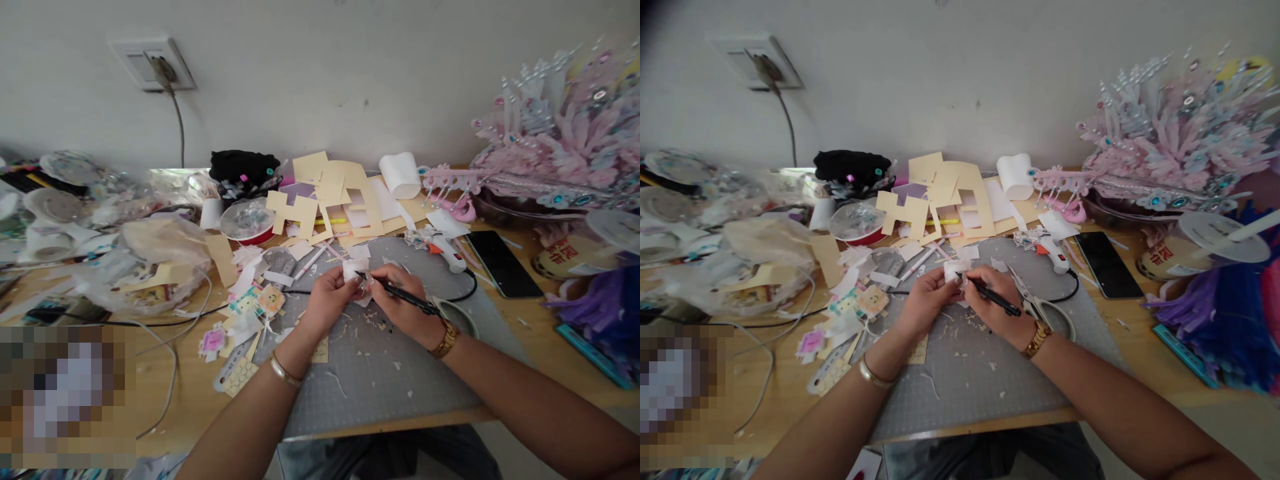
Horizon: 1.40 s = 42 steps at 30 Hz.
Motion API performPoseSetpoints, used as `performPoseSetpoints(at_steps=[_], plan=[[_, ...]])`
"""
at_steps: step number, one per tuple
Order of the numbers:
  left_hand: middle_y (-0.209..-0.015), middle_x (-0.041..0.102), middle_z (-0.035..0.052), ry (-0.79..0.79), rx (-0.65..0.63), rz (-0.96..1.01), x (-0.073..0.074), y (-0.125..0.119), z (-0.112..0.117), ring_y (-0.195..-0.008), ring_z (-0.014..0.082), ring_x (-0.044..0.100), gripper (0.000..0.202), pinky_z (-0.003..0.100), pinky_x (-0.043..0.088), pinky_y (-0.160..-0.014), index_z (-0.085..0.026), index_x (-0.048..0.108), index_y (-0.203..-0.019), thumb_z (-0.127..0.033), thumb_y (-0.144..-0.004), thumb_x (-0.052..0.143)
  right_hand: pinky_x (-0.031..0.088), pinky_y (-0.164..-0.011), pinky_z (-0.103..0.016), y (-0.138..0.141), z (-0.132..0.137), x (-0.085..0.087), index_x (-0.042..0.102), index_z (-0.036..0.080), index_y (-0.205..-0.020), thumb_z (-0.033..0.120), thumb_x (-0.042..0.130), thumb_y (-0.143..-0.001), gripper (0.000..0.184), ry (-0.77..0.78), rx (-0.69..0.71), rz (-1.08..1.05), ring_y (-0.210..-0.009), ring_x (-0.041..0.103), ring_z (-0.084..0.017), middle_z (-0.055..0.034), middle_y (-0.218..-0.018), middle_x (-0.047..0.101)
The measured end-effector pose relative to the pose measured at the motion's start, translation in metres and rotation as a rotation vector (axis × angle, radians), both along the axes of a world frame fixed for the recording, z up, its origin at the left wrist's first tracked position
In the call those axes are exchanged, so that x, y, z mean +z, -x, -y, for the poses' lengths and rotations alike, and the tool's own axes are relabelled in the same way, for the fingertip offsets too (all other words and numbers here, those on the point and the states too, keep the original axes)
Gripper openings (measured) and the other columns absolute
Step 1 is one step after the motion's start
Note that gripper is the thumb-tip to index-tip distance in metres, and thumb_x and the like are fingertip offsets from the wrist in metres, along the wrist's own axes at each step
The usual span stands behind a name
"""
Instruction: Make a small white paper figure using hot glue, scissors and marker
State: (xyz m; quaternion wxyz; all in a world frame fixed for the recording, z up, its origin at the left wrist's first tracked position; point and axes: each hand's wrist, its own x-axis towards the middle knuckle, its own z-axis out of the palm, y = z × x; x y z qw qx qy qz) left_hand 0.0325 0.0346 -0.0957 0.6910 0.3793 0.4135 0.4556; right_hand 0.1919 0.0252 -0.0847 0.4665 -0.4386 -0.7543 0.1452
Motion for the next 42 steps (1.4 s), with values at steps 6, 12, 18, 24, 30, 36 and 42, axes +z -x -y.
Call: performPoseSetpoints(at_steps=[6, 12, 18, 24, 30, 36, 42], plan=[[-0.084, 0.075, 0.0032, 0.0, 0.01, 0.009, 0.0023, 0.0001, 0.0002, -0.072, 0.0176, 0.067, 0.045, 0.032, 0.055, -0.076, -0.016, 0.07, -0.098, -0.043, -0.064, 0.085, 0.052, -0.067, -0.029, -0.0006, 0.001, 0.0004, 0.061, 0.023, -0.09, 0.022, 0.054, -0.089, 0.007, 0.028, 0.019, -0.004, -0.071, 0.067, -0.016, -0.0015, -0.081, 0.071], [-0.083, 0.074, 0.0035, 0.003, 0.015, 0.001, 0.0034, -0.0001, 0.0007, -0.072, 0.0184, 0.067, 0.044, 0.032, 0.055, -0.076, -0.017, 0.07, -0.097, -0.043, -0.065, 0.085, 0.052, -0.066, -0.029, -0.0014, 0.0014, 0.0004, 0.061, 0.023, -0.09, 0.022, 0.054, -0.089, 0.007, 0.045, -0.002, 0.0, -0.071, 0.067, -0.017, -0.0015, -0.08, 0.071], [-0.085, 0.074, 0.0032, 0.007, 0.02, -0.006, 0.0027, -0.0004, 0.0007, -0.073, 0.0176, 0.066, 0.042, 0.031, 0.054, -0.076, -0.017, 0.07, -0.095, -0.043, -0.065, 0.084, 0.052, -0.066, -0.029, -0.0001, 0.0014, 0.001, 0.061, 0.023, -0.091, 0.022, 0.054, -0.09, 0.007, 0.02, 0.003, 0.008, -0.071, 0.066, -0.017, -0.0016, -0.08, 0.07], [-0.081, 0.073, 0.0018, 0.01, 0.021, -0.003, 0.0023, -0.0001, 0.0005, -0.071, 0.0164, 0.065, 0.043, 0.029, 0.053, -0.073, -0.016, 0.07, -0.095, -0.042, -0.064, 0.085, 0.051, -0.066, -0.029, 0.0001, 0.001, 0.0022, 0.061, 0.023, -0.09, 0.022, 0.054, -0.09, 0.007, -0.007, 0.014, 0.026, -0.07, 0.066, -0.017, -0.0021, -0.08, 0.071], [-0.082, 0.074, 0.0028, 0.013, 0.024, -0.003, 0.0047, -0.0001, 0.001, -0.072, 0.0174, 0.066, 0.043, 0.031, 0.055, -0.075, -0.017, 0.071, -0.094, -0.043, -0.063, 0.085, 0.052, -0.066, -0.029, -0.001, 0.001, 0.0011, 0.061, 0.023, -0.089, 0.023, 0.054, -0.089, 0.007, 0.03, 0.012, 0.025, -0.07, 0.066, -0.017, -0.0017, -0.079, 0.07], [-0.083, 0.074, 0.0023, 0.01, 0.028, -0.005, 0.0038, -0.0004, 0.001, -0.071, 0.0168, 0.066, 0.041, 0.03, 0.055, -0.074, -0.017, 0.071, -0.093, -0.042, -0.064, 0.085, 0.053, -0.068, -0.03, -0.0002, 0.0016, -0.0004, 0.062, 0.024, -0.091, 0.023, 0.055, -0.089, 0.008, 0.047, 0.005, 0.01, -0.072, 0.067, -0.018, -0.0022, -0.081, 0.071], [-0.091, 0.076, 0.0057, 0.071, 0.04, 0.059, 0.0047, 0.001, -0.0001, -0.077, 0.0175, 0.07, 0.042, 0.031, 0.056, -0.079, -0.015, 0.071, -0.096, -0.037, -0.064, 0.086, 0.056, -0.071, -0.031, -0.002, 0.0009, 0.0037, 0.064, 0.024, -0.096, 0.024, 0.056, -0.09, 0.011, 0.111, -0.009, -0.141, -0.076, 0.069, -0.018, -0.0021, -0.086, 0.073]])
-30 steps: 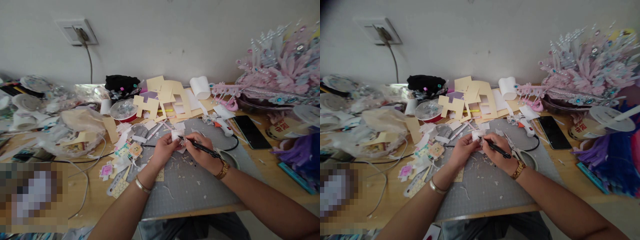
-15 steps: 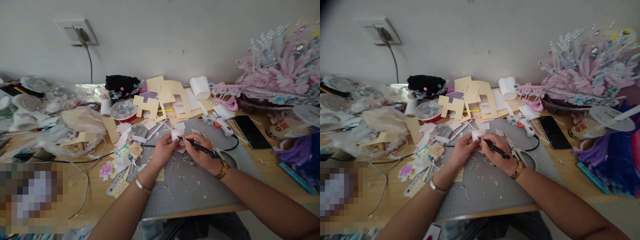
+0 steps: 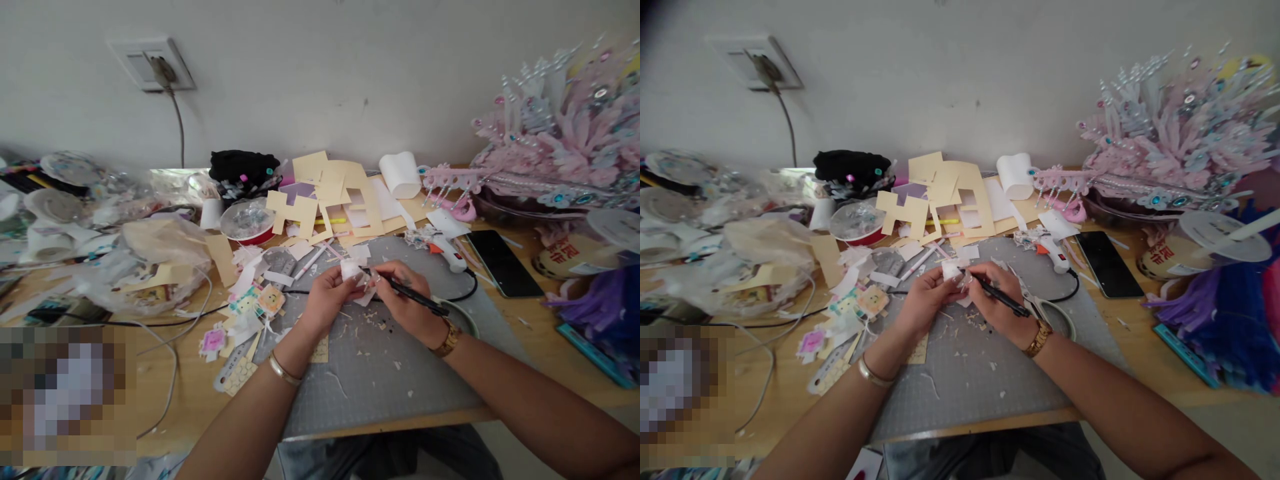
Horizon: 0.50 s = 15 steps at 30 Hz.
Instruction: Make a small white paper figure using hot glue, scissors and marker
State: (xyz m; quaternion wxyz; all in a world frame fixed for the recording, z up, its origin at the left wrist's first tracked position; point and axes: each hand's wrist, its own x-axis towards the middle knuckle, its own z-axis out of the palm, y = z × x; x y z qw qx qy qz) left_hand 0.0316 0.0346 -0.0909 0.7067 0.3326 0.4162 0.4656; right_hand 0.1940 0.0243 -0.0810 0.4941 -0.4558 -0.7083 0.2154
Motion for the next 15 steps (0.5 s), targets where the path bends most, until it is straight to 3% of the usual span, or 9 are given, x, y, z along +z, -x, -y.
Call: performPoseSetpoints(at_steps=[5, 9, 15], plan=[[-0.1, 0.075, 0.0089, 0.065, 0.021, 0.09, 0.003, 0.002, -0.001, -0.085, 0.0186, 0.072, 0.043, 0.029, 0.058, -0.081, -0.013, 0.071, -0.102, -0.027, -0.065, 0.086, 0.057, -0.069, -0.03, -0.001, -0.007, 0.005, 0.065, 0.024, -0.098, 0.028, 0.06, -0.087, 0.013, 0.121, -0.027, -0.189, -0.08, 0.07, -0.018, -0.0012, -0.091, 0.074], [-0.098, 0.075, 0.0087, 0.055, 0.004, 0.103, 0.003, 0.003, -0.001, -0.082, 0.0168, 0.071, 0.041, 0.029, 0.058, -0.081, -0.012, 0.07, -0.101, -0.023, -0.065, 0.086, 0.053, -0.06, -0.028, 0.0, -0.006, 0.0, 0.064, 0.023, -0.087, 0.027, 0.059, -0.086, 0.006, 0.164, -0.028, -0.143, -0.068, 0.065, -0.016, 0.0001, -0.076, 0.07], [-0.096, 0.075, 0.0077, 0.046, -0.007, 0.09, 0.002, 0.003, -0.001, -0.078, 0.0153, 0.07, 0.04, 0.03, 0.058, -0.081, -0.012, 0.071, -0.1, -0.024, -0.065, 0.086, 0.047, -0.057, -0.026, 0.0, -0.005, -0.006, 0.061, 0.022, -0.086, 0.029, 0.055, -0.091, 0.01, 0.143, -0.012, -0.072, -0.067, 0.062, -0.016, -0.0002, -0.072, 0.065]])
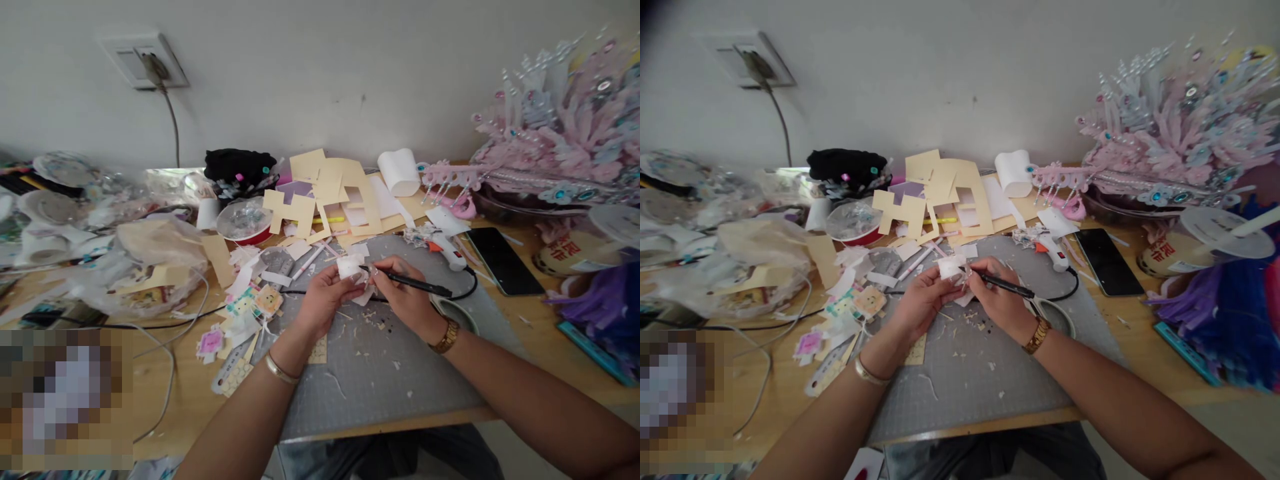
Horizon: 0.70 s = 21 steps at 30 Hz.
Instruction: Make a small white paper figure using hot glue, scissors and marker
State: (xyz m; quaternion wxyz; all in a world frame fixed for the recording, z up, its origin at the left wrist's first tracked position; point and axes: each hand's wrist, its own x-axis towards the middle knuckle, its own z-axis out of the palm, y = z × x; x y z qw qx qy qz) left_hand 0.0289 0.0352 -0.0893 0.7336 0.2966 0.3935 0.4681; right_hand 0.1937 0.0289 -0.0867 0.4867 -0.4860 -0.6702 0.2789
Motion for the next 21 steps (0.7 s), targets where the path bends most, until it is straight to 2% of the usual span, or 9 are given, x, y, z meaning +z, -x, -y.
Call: performPoseSetpoints(at_steps=[21], plan=[[-0.09, 0.077, 0.0068, 0.018, 0.005, 0.04, 0.0023, -0.0011, 0.0004, -0.076, 0.0149, 0.071, 0.04, 0.027, 0.057, -0.078, -0.012, 0.072, -0.097, -0.022, -0.062, 0.088, 0.046, -0.06, -0.027, 0.001, -0.0008, 0.0009, 0.061, 0.023, -0.086, 0.025, 0.055, -0.09, 0.008, -0.07, -0.005, 0.069, -0.065, 0.061, -0.015, 0.0005, -0.074, 0.067]])
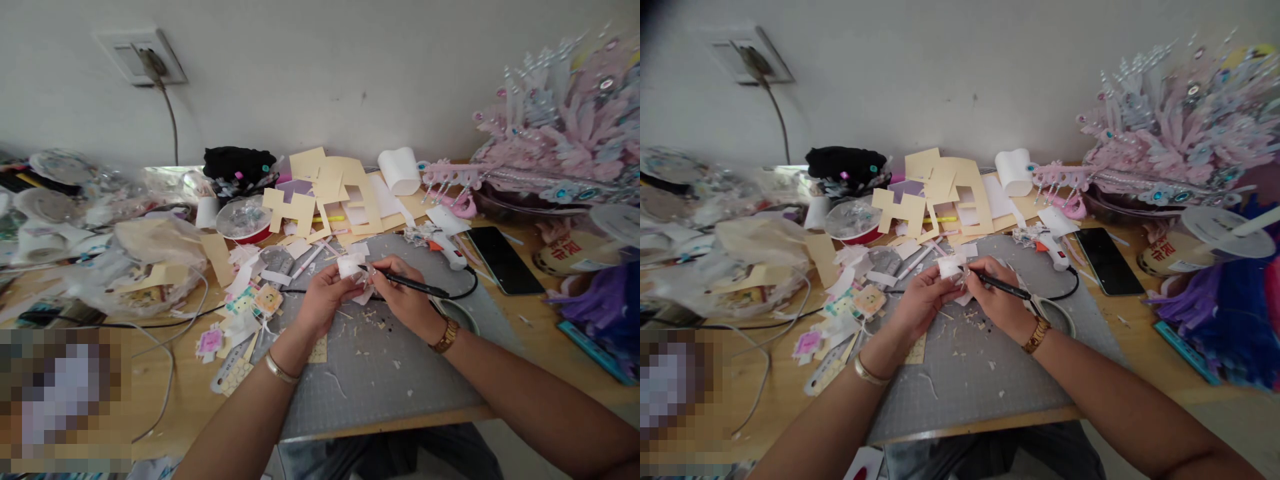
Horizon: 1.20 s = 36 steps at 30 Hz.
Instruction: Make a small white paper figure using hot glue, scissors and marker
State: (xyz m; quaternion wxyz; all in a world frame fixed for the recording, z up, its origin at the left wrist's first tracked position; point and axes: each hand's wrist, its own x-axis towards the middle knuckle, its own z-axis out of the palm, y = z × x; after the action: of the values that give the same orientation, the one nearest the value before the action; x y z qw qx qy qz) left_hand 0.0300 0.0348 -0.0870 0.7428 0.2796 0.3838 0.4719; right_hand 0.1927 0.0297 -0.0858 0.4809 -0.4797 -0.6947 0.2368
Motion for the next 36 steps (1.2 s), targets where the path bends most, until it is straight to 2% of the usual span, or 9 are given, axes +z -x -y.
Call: performPoseSetpoints(at_steps=[36], plan=[[-0.09, 0.076, 0.0062, 0.01, 0.014, -0.001, 0.0003, -0.0003, 0.0, -0.076, 0.0144, 0.071, 0.041, 0.026, 0.057, -0.078, -0.012, 0.072, -0.096, -0.024, -0.061, 0.089, 0.046, -0.062, -0.027, 0.0009, 0.001, 0.001, 0.061, 0.023, -0.085, 0.023, 0.056, -0.089, 0.006, -0.022, -0.025, 0.047, -0.066, 0.061, -0.015, 0.0006, -0.075, 0.068]])
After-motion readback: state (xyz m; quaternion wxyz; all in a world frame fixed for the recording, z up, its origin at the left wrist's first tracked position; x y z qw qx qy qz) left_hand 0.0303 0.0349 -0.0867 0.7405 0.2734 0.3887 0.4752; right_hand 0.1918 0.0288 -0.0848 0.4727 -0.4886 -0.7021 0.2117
